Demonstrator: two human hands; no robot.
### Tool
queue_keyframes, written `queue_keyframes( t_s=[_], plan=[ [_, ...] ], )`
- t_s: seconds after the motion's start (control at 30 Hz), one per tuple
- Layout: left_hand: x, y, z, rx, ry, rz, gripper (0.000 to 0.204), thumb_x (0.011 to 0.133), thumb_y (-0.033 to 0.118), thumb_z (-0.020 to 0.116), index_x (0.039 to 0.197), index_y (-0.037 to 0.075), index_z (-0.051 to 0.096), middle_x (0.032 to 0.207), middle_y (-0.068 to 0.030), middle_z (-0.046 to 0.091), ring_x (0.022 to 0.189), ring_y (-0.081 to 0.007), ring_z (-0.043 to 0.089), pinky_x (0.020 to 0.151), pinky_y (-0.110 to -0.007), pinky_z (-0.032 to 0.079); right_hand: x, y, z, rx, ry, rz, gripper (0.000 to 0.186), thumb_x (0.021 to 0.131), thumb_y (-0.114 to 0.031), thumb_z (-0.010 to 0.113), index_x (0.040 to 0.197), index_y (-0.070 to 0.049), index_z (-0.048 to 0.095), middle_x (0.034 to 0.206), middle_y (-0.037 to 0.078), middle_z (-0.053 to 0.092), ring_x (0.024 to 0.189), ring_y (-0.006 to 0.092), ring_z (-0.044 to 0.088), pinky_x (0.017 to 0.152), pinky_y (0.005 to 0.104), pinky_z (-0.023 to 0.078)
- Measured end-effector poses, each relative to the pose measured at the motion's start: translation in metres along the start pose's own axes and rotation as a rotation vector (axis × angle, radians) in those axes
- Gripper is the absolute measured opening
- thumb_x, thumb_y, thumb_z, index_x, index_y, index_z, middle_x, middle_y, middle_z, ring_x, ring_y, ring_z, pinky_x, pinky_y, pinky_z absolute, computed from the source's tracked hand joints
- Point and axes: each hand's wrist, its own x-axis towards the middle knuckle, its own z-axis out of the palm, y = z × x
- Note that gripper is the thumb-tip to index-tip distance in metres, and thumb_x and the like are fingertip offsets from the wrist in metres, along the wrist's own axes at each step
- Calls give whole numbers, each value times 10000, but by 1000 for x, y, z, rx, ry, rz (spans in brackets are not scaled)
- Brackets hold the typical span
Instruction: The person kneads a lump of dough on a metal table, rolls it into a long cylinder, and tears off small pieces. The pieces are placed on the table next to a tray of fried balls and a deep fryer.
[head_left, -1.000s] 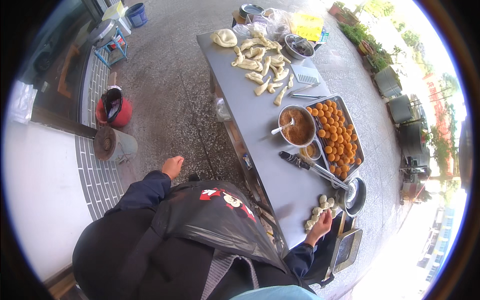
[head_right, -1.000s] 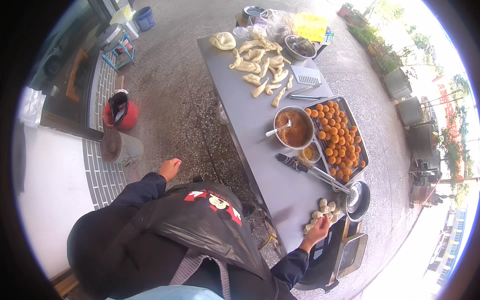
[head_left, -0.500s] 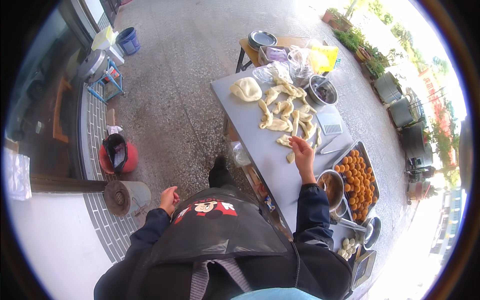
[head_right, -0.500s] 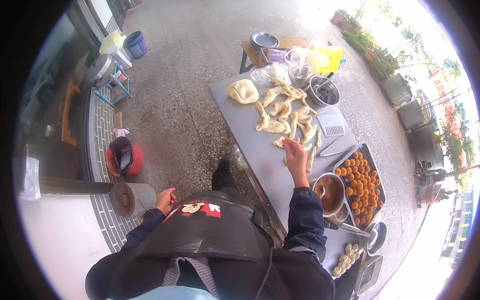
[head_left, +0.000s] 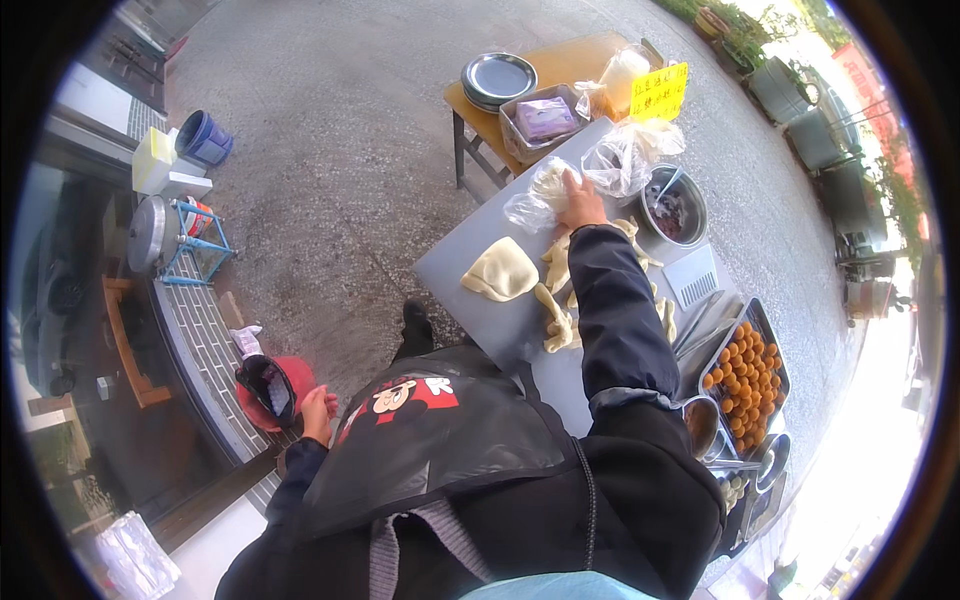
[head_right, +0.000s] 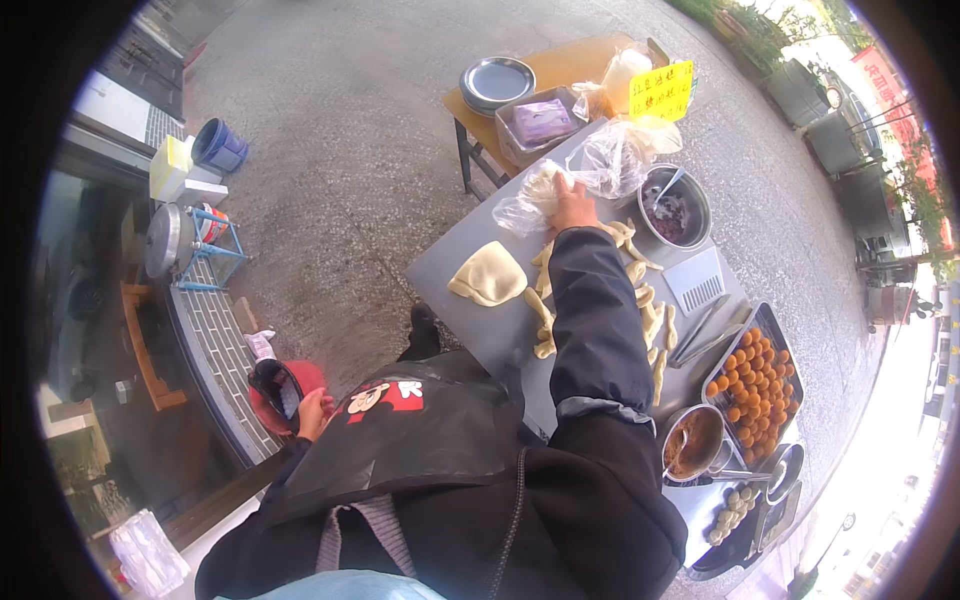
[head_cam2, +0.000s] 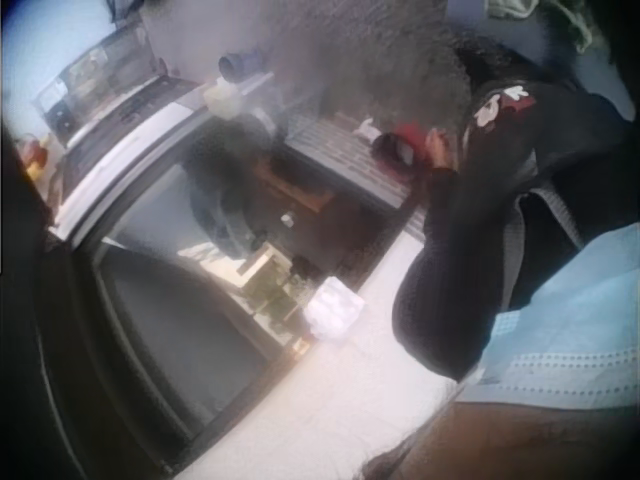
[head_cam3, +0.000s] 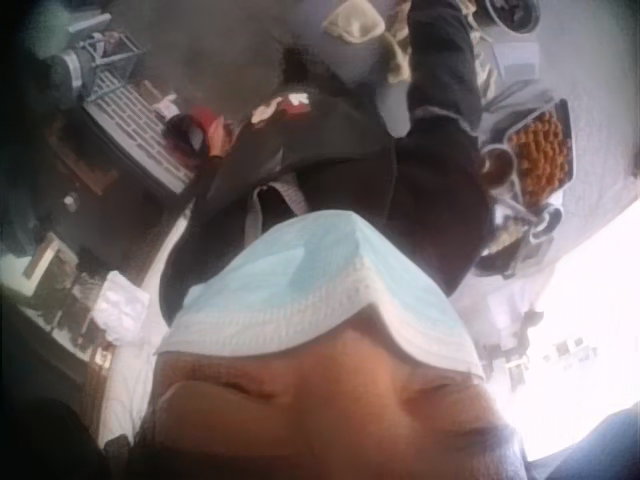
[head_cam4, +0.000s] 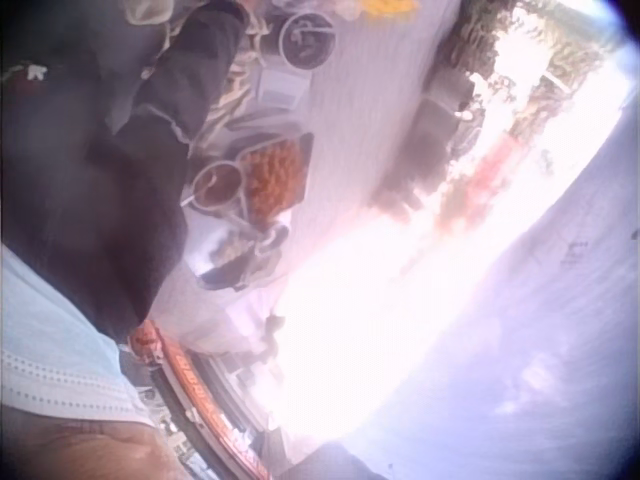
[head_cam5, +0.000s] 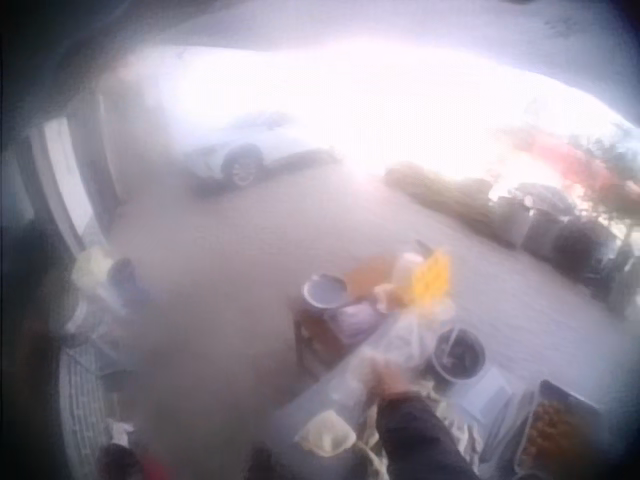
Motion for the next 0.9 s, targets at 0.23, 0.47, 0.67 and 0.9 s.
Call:
queue_keyframes(
  t_s=[0.23,0.47,0.67,0.9],
  plan=[
    [32,207,284,526,-932,393,450,998,265,595,1372,25,525,1161,-61,675,953,-132,642,785,-278,504,-9,-15,6,305,-75,212,968,708,-393,842,1451,40,398,1228,300,628,1170,386,608,987,432,478],
    [-3,228,502,400,-1034,-98,514,879,419,743,1241,82,605,1081,-36,658,965,-197,589,900,-407,437,-80,-77,26,238,481,373,513,776,-230,796,1203,-13,611,1241,172,571,1093,340,599,956,415,489],
    [6,237,504,167,-1079,175,196,996,219,580,1140,99,637,1041,-38,706,871,-146,663,748,-273,498,-97,-70,19,28,458,307,272,849,-187,735,1066,-35,674,1066,112,626,1008,286,621,886,389,505],
    [-7,275,496,314,-1177,247,250,1046,221,456,1006,30,614,752,-9,575,701,-122,606,654,-304,543,-115,-33,-43,1716,481,638,304,1015,-188,449,865,6,630,629,53,583,660,155,621,784,329,520]
  ],
)
